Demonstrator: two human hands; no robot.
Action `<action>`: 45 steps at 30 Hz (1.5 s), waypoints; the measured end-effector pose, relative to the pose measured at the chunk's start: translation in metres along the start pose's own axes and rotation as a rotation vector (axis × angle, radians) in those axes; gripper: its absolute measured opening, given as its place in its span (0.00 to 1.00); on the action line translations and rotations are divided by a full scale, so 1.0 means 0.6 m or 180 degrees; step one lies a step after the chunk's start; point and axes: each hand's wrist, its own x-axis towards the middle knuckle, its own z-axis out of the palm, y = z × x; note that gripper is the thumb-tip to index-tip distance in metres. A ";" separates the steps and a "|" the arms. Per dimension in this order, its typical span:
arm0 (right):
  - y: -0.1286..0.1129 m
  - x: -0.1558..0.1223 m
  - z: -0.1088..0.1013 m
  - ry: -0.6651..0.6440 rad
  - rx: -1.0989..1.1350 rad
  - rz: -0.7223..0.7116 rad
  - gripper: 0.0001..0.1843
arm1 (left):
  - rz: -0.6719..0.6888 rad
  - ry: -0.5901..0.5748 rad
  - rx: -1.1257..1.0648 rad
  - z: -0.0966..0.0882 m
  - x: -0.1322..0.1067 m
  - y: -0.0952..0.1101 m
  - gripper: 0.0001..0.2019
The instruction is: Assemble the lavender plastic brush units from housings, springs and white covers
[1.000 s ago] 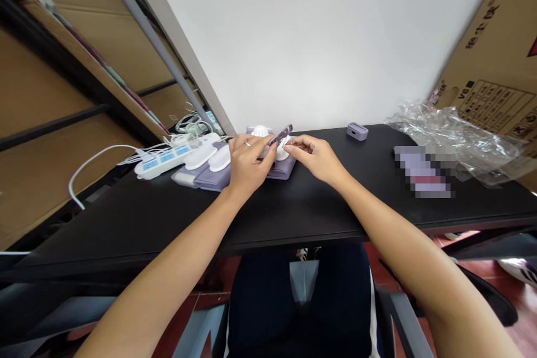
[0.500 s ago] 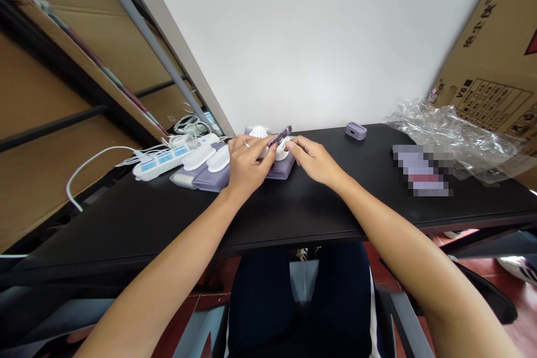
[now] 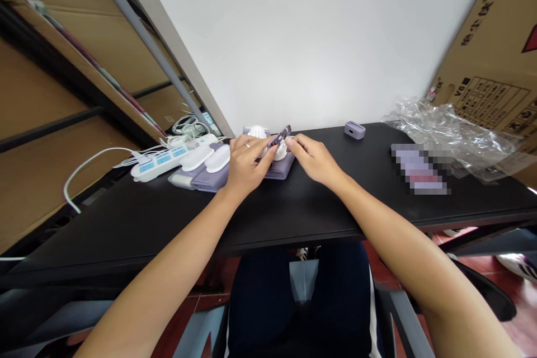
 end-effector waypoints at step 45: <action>-0.012 -0.002 -0.010 -0.0038 -0.0798 0.0143 0.21 | 0.0159 -0.0158 -0.0021 0.000 -0.001 0.003 0.17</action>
